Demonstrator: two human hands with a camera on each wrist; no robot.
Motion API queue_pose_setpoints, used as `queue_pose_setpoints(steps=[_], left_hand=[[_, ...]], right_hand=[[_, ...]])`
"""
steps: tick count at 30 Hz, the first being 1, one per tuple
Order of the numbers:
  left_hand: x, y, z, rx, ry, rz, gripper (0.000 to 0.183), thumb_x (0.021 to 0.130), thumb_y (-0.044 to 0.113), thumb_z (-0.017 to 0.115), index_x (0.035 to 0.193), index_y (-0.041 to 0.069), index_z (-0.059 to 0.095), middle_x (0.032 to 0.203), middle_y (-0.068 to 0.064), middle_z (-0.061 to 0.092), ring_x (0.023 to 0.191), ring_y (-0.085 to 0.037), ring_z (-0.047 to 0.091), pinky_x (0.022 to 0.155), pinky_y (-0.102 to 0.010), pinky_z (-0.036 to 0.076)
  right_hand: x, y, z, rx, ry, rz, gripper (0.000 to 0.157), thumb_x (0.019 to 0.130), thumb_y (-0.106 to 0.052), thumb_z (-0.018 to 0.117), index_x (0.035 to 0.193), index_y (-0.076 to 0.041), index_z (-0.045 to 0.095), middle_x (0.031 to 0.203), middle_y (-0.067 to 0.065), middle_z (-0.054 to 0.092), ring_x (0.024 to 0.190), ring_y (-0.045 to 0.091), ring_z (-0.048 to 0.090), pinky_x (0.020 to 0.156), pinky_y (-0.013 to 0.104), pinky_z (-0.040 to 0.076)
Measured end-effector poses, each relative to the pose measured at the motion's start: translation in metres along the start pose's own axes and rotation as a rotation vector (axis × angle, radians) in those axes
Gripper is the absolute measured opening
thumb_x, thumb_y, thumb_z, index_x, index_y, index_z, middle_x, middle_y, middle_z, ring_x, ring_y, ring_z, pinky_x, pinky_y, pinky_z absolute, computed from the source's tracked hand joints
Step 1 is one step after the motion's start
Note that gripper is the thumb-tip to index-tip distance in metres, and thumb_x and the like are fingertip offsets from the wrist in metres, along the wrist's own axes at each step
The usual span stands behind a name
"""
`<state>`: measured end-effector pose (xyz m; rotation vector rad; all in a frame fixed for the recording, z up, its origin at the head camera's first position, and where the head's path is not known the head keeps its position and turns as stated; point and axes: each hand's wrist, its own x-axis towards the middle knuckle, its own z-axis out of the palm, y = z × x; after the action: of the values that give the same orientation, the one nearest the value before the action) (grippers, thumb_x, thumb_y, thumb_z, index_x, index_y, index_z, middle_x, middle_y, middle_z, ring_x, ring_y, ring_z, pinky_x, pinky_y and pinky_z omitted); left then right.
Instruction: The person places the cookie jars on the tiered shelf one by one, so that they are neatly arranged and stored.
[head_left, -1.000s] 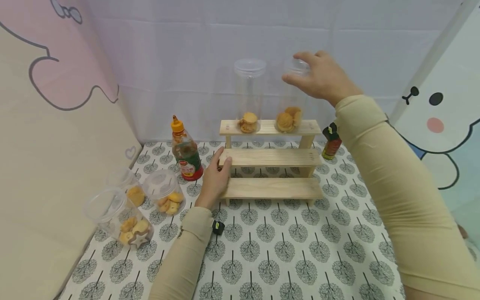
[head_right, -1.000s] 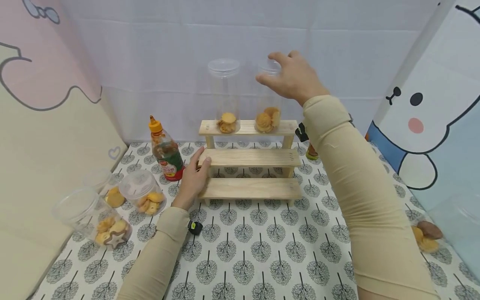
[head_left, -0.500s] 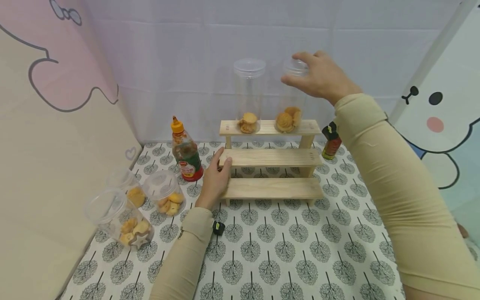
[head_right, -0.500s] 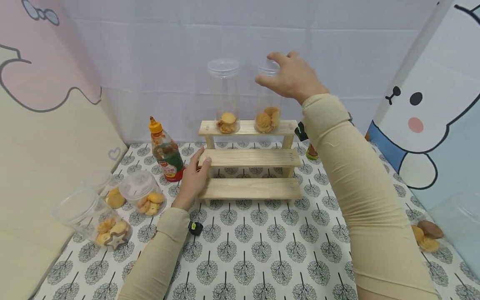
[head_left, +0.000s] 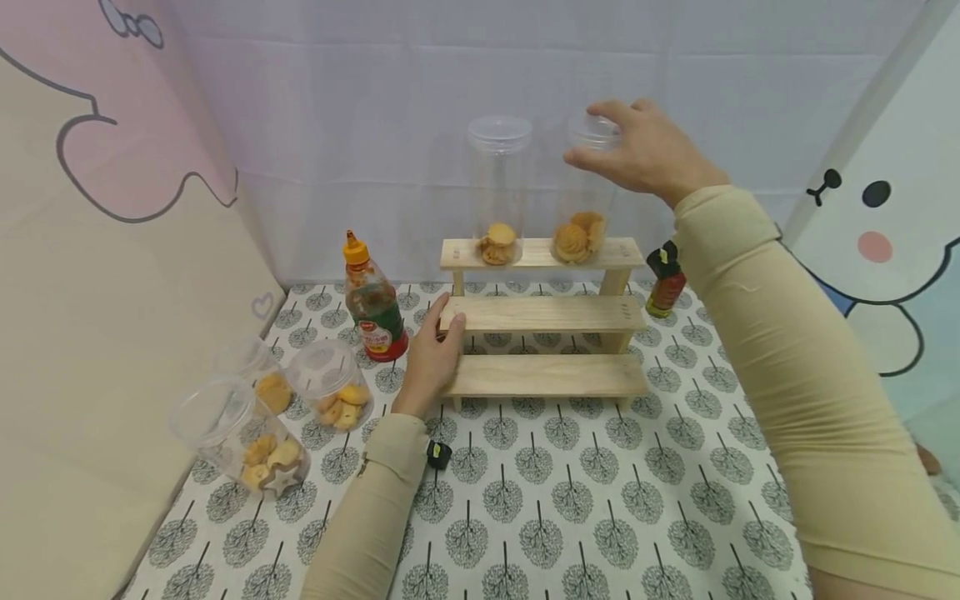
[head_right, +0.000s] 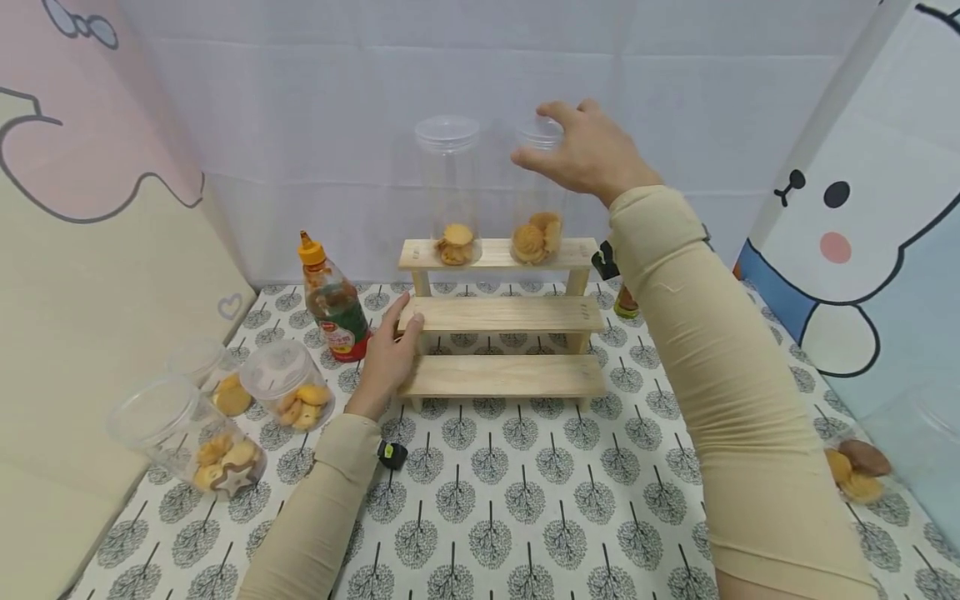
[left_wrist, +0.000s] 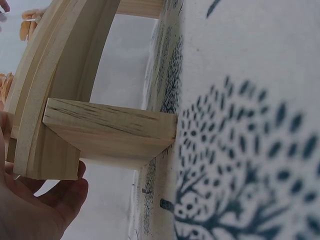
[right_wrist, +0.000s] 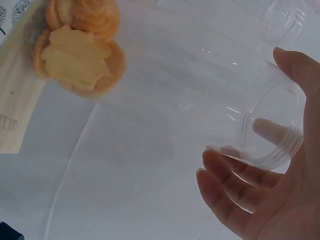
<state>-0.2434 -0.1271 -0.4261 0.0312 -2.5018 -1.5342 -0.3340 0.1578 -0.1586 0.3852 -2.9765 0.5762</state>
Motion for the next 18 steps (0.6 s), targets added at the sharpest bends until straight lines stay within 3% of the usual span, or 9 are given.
queue_pose_setpoints(steps=[5,9,12,18], left_hand=[[0.001,0.000,0.001,-0.013,-0.004,-0.003,0.057,0.098,0.067,0.041,0.151,0.052,0.028,0.148,-0.010,0.051,0.127,-0.030,0.056,0.106,-0.052,0.043],[0.000,0.001,0.004,-0.017,-0.008,-0.007,0.057,0.097,0.067,0.041,0.151,0.053,0.028,0.145,-0.009,0.054,0.125,-0.029,0.057,0.105,-0.052,0.044],[-0.002,0.002,0.005,-0.014,-0.008,-0.013,0.058,0.097,0.068,0.041,0.151,0.053,0.028,0.144,-0.009,0.055,0.125,-0.029,0.057,0.106,-0.052,0.043],[-0.004,0.004,0.004,-0.026,-0.016,-0.018,0.058,0.095,0.070,0.042,0.150,0.056,0.027,0.143,-0.010,0.056,0.124,-0.029,0.058,0.105,-0.052,0.043]], right_hand=[[-0.006,0.002,-0.005,0.018,-0.018,-0.017,0.097,0.086,-0.076,0.052,0.161,-0.035,0.005,0.166,0.020,0.006,0.147,0.048,0.017,0.113,0.070,0.018],[-0.024,0.016,-0.015,0.038,-0.005,-0.040,0.097,0.089,-0.071,0.054,0.160,-0.037,-0.002,0.163,0.023,0.015,0.143,0.048,0.026,0.109,0.070,0.025],[-0.050,0.038,-0.026,0.003,0.004,-0.017,0.094,0.092,-0.067,0.053,0.160,-0.038,-0.004,0.156,0.029,0.026,0.128,0.051,0.040,0.096,0.071,0.035],[-0.115,0.098,-0.046,-0.155,0.055,0.112,0.091,0.096,-0.061,0.050,0.161,-0.027,-0.004,0.148,0.038,0.027,0.123,0.057,0.036,0.091,0.076,0.031]])
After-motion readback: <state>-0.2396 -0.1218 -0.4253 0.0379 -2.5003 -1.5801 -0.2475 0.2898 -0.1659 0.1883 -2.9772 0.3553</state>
